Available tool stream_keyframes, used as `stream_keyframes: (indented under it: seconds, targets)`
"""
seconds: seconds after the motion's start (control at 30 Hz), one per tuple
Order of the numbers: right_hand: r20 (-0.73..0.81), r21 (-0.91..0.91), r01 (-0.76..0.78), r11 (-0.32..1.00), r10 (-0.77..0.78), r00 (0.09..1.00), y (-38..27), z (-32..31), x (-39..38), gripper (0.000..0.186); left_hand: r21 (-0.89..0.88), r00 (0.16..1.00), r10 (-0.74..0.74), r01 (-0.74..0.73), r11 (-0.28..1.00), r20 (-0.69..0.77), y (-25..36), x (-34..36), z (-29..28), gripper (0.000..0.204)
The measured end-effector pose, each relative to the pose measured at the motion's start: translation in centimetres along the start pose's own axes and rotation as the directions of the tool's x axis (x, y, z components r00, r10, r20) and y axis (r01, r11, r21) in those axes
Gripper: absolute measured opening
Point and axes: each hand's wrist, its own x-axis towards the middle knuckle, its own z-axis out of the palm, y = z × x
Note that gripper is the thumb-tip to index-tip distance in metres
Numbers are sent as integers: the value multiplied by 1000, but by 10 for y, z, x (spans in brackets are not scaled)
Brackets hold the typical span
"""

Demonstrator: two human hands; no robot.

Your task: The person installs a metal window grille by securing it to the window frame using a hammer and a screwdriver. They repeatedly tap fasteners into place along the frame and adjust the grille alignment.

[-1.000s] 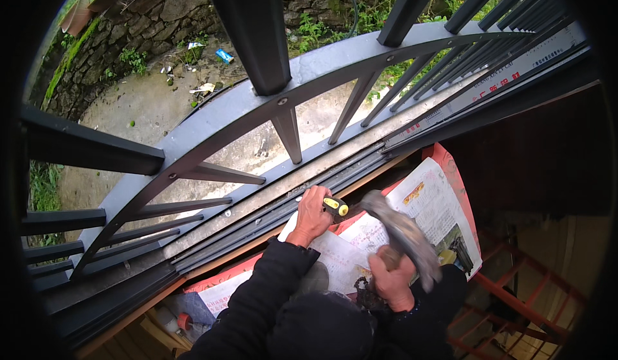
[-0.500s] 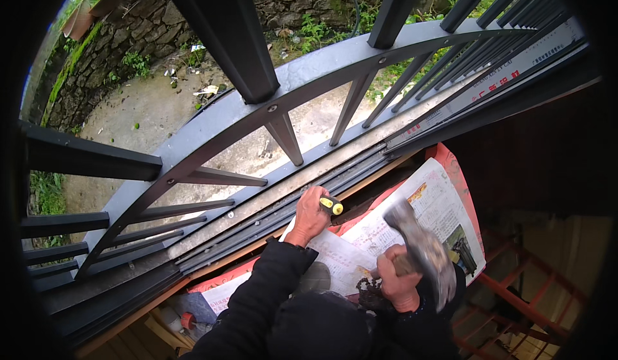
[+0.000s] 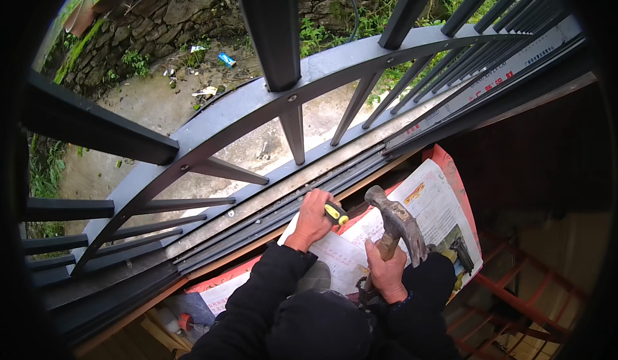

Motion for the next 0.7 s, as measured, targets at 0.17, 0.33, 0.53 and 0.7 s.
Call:
stream_keyframes:
  seconds: [0.17, 0.33, 0.53, 0.7]
  targets:
    - [-24, 112, -172, 979, 176, 984, -1, 6, -9, 29, -64, 997, 65, -61, 996, 53, 18, 3, 13, 25]
    - [-4, 92, -156, 984, 157, 988, 0, 1, -17, 28, -71, 1000, 24, -23, 997, 15, 19, 0, 13, 25]
    - [115, 122, -146, 982, 132, 985, 0, 16, -16, 28, -13, 991, -77, 76, 997, -109, 10, -15, -10, 21]
    - [224, -22, -73, 997, 76, 972, -4, 23, -16, 25, 9, 994, -89, 90, 996, -65, -2, -19, -13, 23]
